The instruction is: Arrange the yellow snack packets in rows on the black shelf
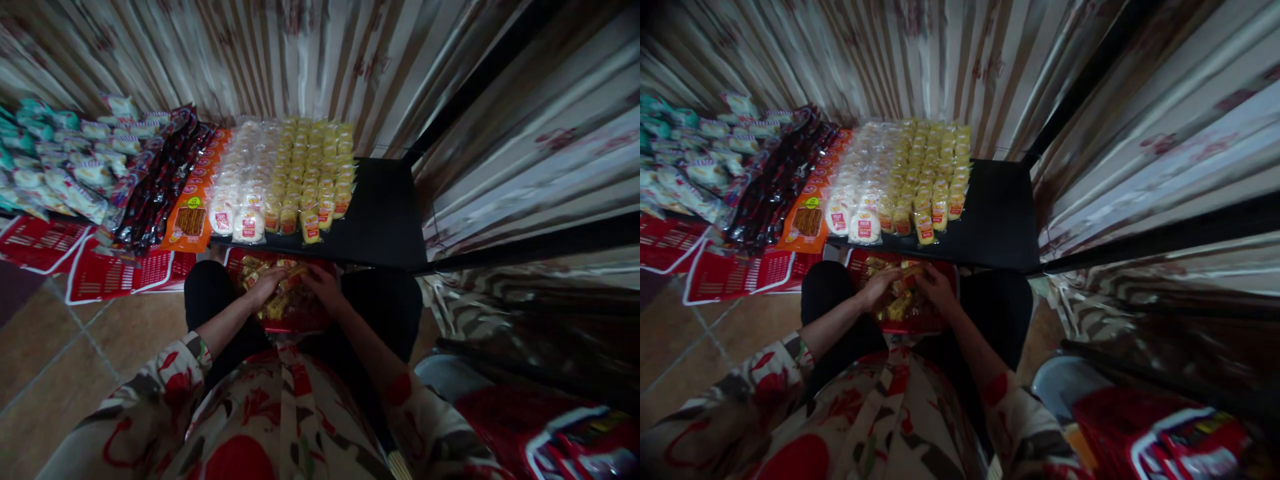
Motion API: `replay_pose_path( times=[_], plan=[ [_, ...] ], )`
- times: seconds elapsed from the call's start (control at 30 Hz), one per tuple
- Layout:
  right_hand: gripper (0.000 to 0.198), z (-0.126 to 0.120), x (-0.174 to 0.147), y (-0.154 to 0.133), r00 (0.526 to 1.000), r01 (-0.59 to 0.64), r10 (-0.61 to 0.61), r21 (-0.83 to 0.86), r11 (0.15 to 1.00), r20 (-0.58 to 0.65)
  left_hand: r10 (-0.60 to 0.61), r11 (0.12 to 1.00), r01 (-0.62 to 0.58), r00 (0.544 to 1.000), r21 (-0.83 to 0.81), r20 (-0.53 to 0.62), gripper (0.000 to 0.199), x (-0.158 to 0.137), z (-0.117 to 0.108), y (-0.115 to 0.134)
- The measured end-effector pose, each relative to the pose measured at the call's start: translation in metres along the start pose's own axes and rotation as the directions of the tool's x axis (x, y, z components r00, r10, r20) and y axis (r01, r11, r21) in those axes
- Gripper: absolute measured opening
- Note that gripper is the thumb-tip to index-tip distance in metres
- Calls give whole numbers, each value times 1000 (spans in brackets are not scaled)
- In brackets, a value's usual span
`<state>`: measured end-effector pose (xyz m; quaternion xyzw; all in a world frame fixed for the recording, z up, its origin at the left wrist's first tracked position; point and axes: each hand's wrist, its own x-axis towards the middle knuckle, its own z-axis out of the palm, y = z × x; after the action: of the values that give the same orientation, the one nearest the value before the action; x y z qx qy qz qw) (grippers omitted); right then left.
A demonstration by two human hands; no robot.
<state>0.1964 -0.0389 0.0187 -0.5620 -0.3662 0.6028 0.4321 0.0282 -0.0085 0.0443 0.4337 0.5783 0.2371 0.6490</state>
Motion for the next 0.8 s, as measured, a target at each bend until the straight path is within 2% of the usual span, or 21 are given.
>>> replay_pose_path(
  times=[0.13,0.23,0.3,0.37,0.47,0.53,0.63,0.7,0.8],
  plan=[
    [39,-8,-10,-12,989,-49,58,66,997,-137,17,989,-10,999,-145,51,21,-6,10,23],
    [39,-11,-19,-18,977,-61,83,115,991,-196,57,987,-49,997,-151,54,32,-12,17,36],
    [41,-13,-25,-22,976,-54,78,119,991,-204,92,994,-88,994,-69,51,34,-15,22,43],
    [43,-17,-30,-26,979,-30,45,75,997,-197,154,982,-158,987,106,46,30,-18,26,50],
    [38,-25,-37,-32,978,85,-110,-145,986,-175,297,852,-296,953,433,67,30,-24,29,64],
    [34,-32,-41,-38,936,222,-306,-383,897,-173,377,741,-383,917,552,130,33,-26,31,76],
    [39,-44,-44,-49,829,373,-551,-639,673,-96,443,613,-522,849,593,289,36,-26,36,93],
    [42,-50,-43,-58,806,435,-592,-683,587,4,458,533,-583,808,613,370,38,-23,41,101],
    [35,-56,-37,-69,818,447,-573,-687,573,55,488,466,-601,787,649,378,40,-16,50,110]
  ],
)
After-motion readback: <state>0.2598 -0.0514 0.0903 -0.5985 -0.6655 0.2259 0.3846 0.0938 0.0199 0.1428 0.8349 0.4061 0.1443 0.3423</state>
